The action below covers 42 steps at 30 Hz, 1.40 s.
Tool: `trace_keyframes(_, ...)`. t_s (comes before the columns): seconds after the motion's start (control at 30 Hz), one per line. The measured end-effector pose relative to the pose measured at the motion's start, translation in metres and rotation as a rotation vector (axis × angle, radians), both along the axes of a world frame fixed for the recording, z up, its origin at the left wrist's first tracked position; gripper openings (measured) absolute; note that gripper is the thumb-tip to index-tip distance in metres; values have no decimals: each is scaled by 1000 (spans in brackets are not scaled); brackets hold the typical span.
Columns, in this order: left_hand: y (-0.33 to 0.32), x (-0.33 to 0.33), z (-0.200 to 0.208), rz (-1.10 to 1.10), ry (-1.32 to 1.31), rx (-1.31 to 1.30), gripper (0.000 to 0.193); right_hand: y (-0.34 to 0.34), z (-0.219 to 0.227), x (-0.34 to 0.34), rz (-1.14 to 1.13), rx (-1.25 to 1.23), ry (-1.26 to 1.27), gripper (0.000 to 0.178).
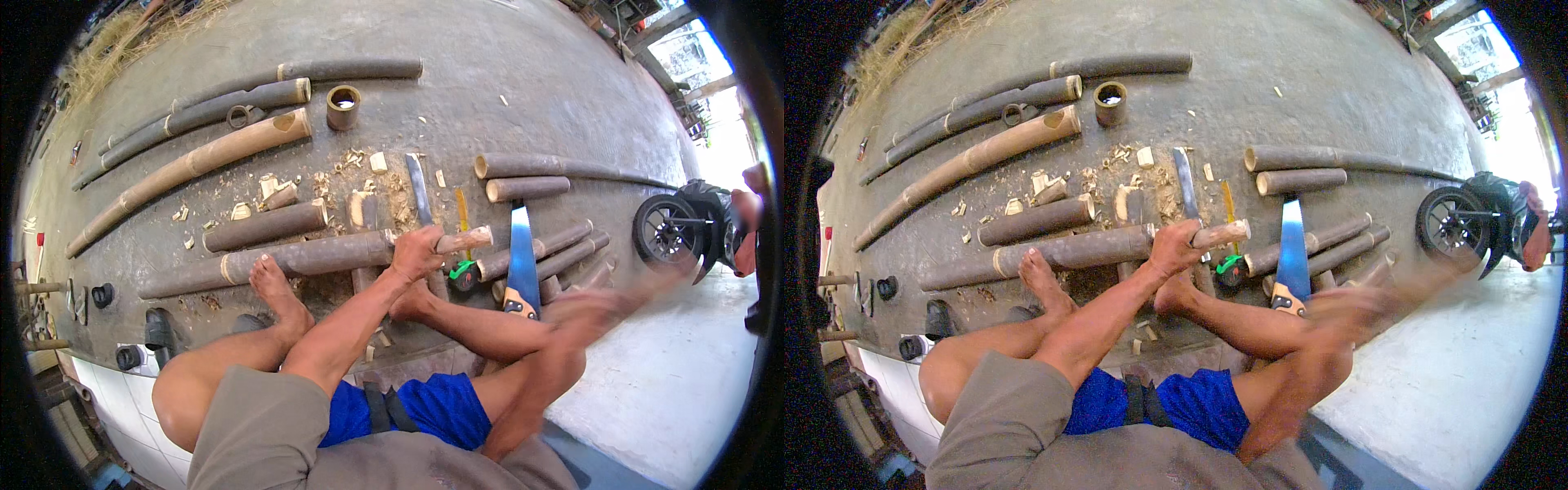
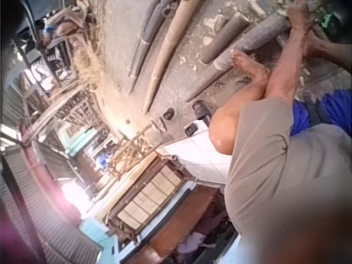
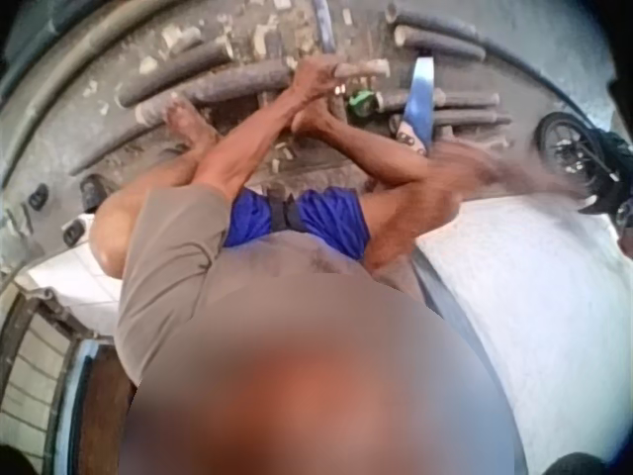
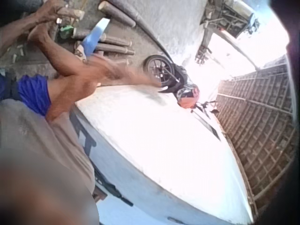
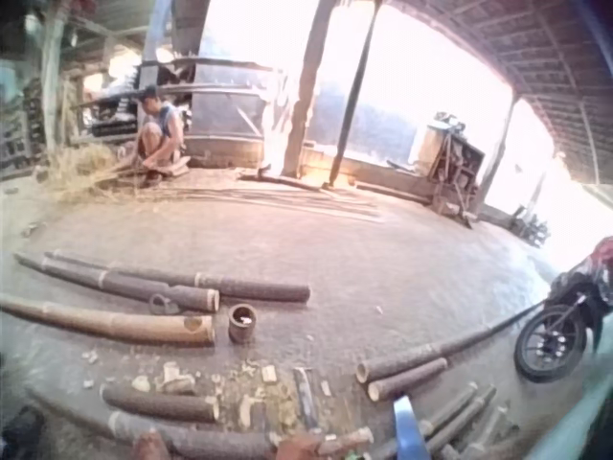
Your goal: The person sits on the floor and uses a hand saw and a wooden mallet to cut and shape bamboo poles. They saw through a pole, then use the mallet to drive a piece of wood into the cut section to split or separate it.
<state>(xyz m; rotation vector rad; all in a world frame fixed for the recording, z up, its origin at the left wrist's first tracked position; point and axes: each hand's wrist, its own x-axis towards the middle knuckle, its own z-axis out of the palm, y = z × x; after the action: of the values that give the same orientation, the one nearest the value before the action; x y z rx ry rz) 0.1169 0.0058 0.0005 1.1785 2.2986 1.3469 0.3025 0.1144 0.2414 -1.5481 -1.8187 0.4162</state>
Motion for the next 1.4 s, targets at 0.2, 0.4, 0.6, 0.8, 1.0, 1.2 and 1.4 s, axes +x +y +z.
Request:
trace_keyframes(0.2,-16,3,-7,23,58,64,26,-25,-28,20,396,-618,-59,22)
trace_keyframes(0.4,-12,4,-5,55,-14,5,26,26,6,24,20,-7,435,30)
trace_keyframes(0.6,-29,-2,-3,44,119,51,25,-44,-70,24,501,-653,17,35)
trace_keyframes(0.8,8,11,-4,76,39,53,29,-24,-36,64,320,-346,-666,51)
trace_keyframes(1.0,17,15,0,82,-6,82,26,69,38,90,425,-20,558,27)
trace_keyframes(1.2,10,20,1,141,108,143,28,1,-45,33,80,-43,231,30)
trace_keyframes(1.4,-2,18,-5,62,-23,9,33,11,-24,50,256,-380,-351,40)
